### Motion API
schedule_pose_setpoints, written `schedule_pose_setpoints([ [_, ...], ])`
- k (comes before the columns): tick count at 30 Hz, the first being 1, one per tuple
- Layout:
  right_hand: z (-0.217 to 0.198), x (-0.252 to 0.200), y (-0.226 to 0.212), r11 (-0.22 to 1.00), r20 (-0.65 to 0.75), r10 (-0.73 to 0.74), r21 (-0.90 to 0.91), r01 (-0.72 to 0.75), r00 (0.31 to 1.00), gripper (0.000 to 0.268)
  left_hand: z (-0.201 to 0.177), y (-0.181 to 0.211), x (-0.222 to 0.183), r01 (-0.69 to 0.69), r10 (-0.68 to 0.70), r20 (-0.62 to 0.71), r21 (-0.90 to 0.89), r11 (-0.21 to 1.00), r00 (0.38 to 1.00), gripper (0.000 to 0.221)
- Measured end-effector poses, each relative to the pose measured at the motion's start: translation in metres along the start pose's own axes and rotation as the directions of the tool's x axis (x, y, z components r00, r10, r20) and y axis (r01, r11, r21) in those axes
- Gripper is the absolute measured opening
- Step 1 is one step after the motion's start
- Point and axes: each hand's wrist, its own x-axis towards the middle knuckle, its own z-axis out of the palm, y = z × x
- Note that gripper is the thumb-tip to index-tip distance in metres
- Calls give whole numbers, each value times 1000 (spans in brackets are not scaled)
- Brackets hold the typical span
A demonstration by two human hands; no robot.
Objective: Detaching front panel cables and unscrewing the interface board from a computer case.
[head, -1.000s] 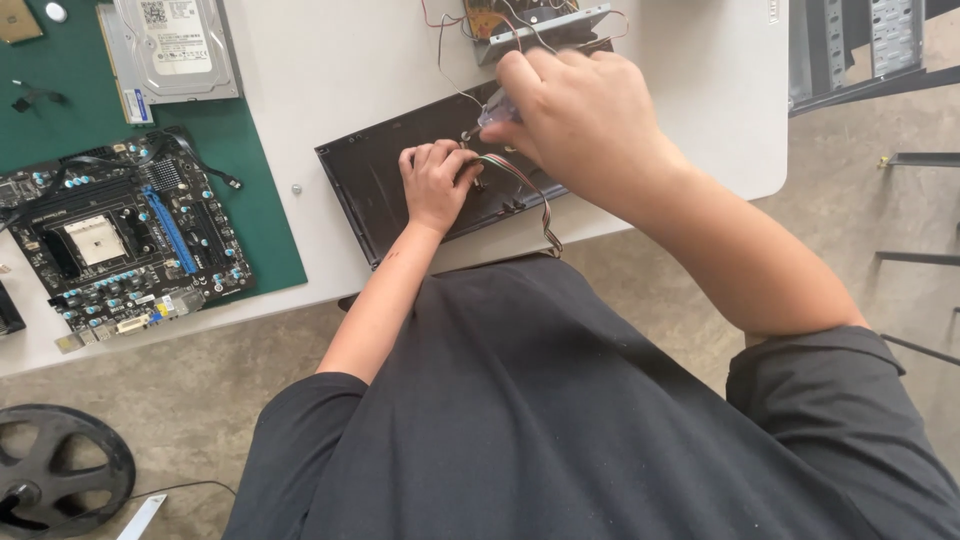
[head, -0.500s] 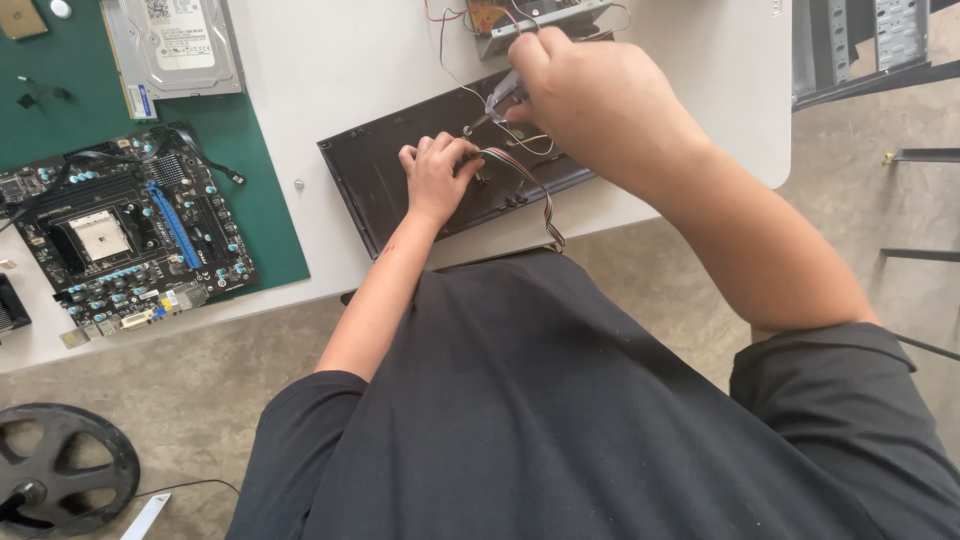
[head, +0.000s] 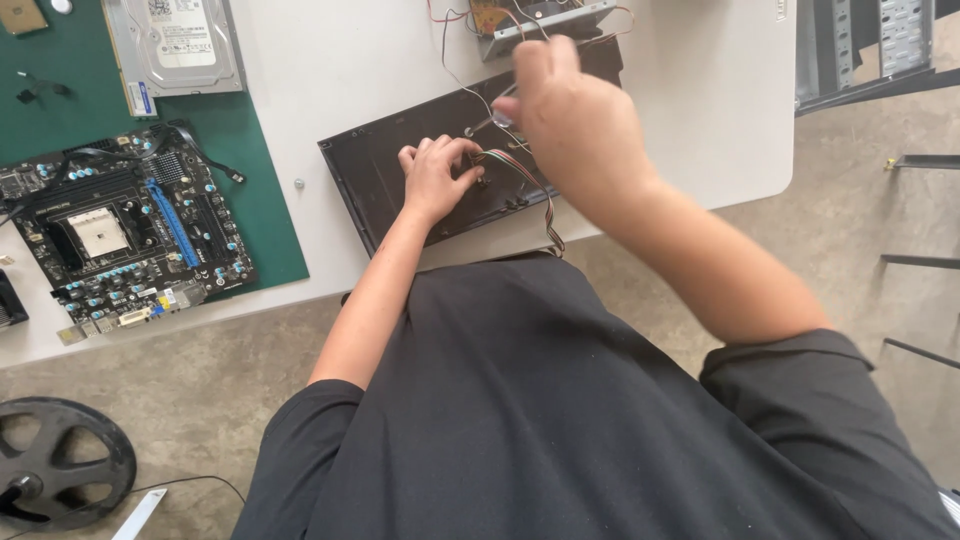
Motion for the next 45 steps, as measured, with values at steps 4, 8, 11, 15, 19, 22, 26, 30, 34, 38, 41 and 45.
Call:
schedule_pose_setpoints([
  [4, 3, -11, -7, 960, 7, 263, -102, -261, 965, 71, -2, 2, -1, 30, -30, 35, 8, 1000, 999, 16],
  [8, -74, 9, 36, 577, 164, -206, 817, -16, 965, 58, 0, 1, 0, 34, -34, 46, -5, 999, 998, 17],
  [11, -47, 21, 44, 341, 40, -381, 935, 100, 924, 18, -4, 3, 1, 48, -47, 67, -12, 999, 997, 16],
  [15, -2, 31, 11, -194, -142, -196, 975, 104, 970, 16, 1, -2, 1, 34, -35, 64, 23, 999, 997, 20],
  [19, 19, 39, -24, -177, -145, 353, 960, 218, 924, 10, -1, 1, 2, 55, -55, 60, 1, 998, 997, 19],
  [22, 16, 38, -53, 2, -199, 653, 965, 261, 731, 9, -3, 2, 3, 53, -53, 51, -12, 998, 997, 17],
  [26, 12, 23, -81, 62, -155, 660, 986, 152, 735, 7, 2, -1, 1, 40, -42, 50, 31, 999, 998, 16],
  [30, 8, 20, -39, -169, -67, 255, 979, 112, 965, 16, 7, -7, 1, 68, -68, 60, -7, 998, 996, 15],
  [34, 14, 19, -19, -264, -29, 64, 964, 45, 998, 18, 3, -4, -2, 14, -15, 39, 41, 999, 999, 24],
  [38, 23, 28, -42, -1, -167, 547, 980, 200, 820, 21, -9, 9, -1, 62, -62, 77, 0, 998, 995, 15],
  [41, 18, 28, -64, -17, -163, 661, 973, 232, 732, 18, -6, 10, -5, 73, -74, 50, 10, 997, 996, 16],
  [45, 24, 26, -67, -121, -110, 603, 966, 227, 790, 18, -1, 8, -1, 57, -58, 21, 55, 997, 998, 21],
])
